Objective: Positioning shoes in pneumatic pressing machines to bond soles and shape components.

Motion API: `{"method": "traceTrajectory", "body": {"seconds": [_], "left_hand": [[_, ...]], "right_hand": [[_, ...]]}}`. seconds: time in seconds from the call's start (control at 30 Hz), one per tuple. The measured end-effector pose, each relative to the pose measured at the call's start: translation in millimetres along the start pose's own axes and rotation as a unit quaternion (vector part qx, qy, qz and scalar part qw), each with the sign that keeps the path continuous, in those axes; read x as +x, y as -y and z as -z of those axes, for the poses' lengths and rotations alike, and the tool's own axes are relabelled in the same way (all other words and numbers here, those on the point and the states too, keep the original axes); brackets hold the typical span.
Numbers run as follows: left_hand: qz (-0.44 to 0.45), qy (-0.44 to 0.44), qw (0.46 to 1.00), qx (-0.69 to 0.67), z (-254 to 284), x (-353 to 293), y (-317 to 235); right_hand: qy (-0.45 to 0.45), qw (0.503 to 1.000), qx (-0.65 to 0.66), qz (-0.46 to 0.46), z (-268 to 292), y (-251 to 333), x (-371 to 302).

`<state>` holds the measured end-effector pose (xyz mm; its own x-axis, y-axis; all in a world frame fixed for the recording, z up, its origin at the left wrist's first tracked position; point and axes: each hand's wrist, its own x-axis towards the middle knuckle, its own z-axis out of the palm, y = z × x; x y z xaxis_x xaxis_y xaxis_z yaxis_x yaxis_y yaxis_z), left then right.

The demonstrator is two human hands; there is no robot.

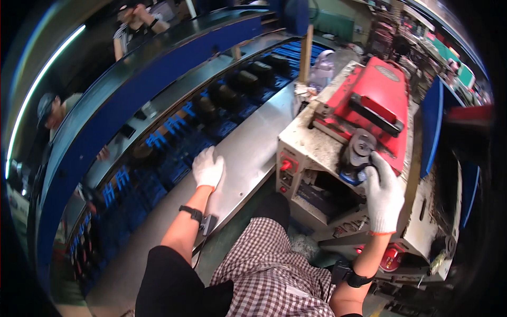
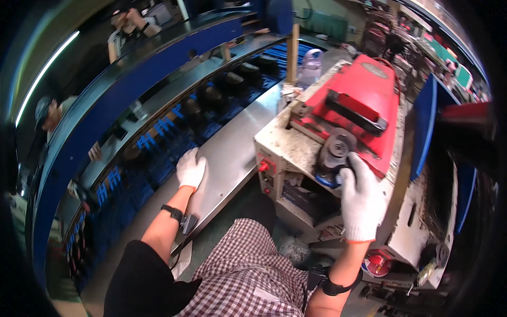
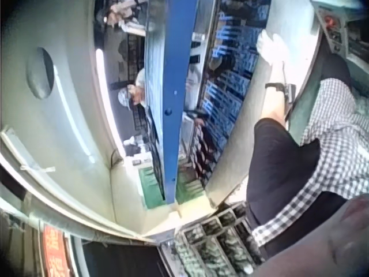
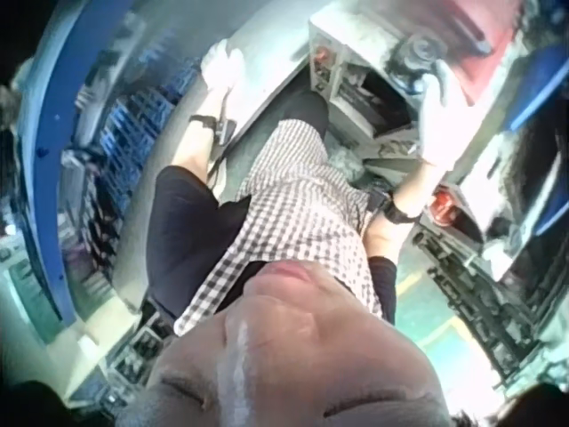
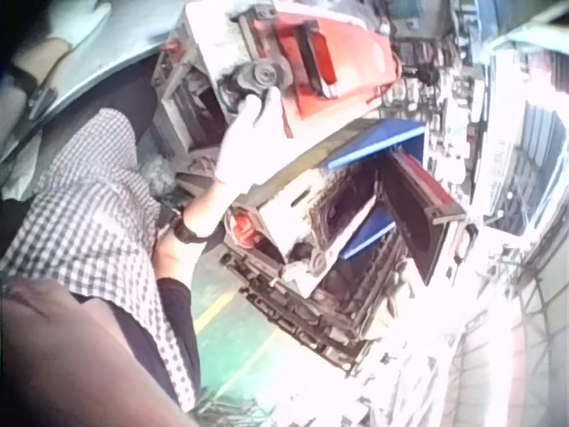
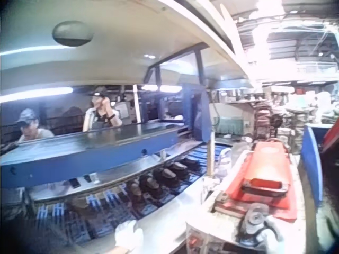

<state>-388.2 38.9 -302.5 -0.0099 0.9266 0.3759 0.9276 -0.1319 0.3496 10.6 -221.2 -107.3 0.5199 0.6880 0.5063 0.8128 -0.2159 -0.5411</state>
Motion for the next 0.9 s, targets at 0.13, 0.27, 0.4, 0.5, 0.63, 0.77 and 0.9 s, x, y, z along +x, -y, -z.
{"method": "traceTrajectory", "body": {"seconds": [0.13, 0.27, 0.4, 0.5, 0.63, 0.77, 0.9], "left_hand": [[0.131, -0.085, 0.984, -0.083, 7.7, 7.0, 14.0], [0.29, -0.262, 0.912, -0.127, 39.4, 29.9, 63.3], [0.511, -0.286, 0.762, -0.276, 64.6, 62.4, 145.1], [0.514, -0.315, 0.668, -0.435, 54.0, 80.2, 202.4], [0.52, -0.253, 0.625, -0.524, 46.4, 109.0, 238.4], [0.622, -0.253, 0.576, -0.466, 60.0, 133.4, 230.4], [0.641, -0.202, 0.598, -0.437, 66.1, 140.0, 220.9]], "right_hand": [[0.011, 1.0, 0.017, 0.0, -2.2, -0.1, 1.3], [0.03, 0.999, 0.021, -0.029, -1.7, 0.8, 1.0], [0.052, 0.996, 0.037, -0.063, -2.5, 0.8, 1.1], [0.037, 0.999, 0.002, -0.009, -3.5, 0.3, 2.8], [0.059, 0.997, 0.038, -0.025, -3.6, -2.0, 3.4], [0.065, 0.996, 0.041, -0.032, -4.1, -5.5, 4.8], [0.062, 0.996, 0.054, -0.034, -6.0, -6.6, 6.7]]}}
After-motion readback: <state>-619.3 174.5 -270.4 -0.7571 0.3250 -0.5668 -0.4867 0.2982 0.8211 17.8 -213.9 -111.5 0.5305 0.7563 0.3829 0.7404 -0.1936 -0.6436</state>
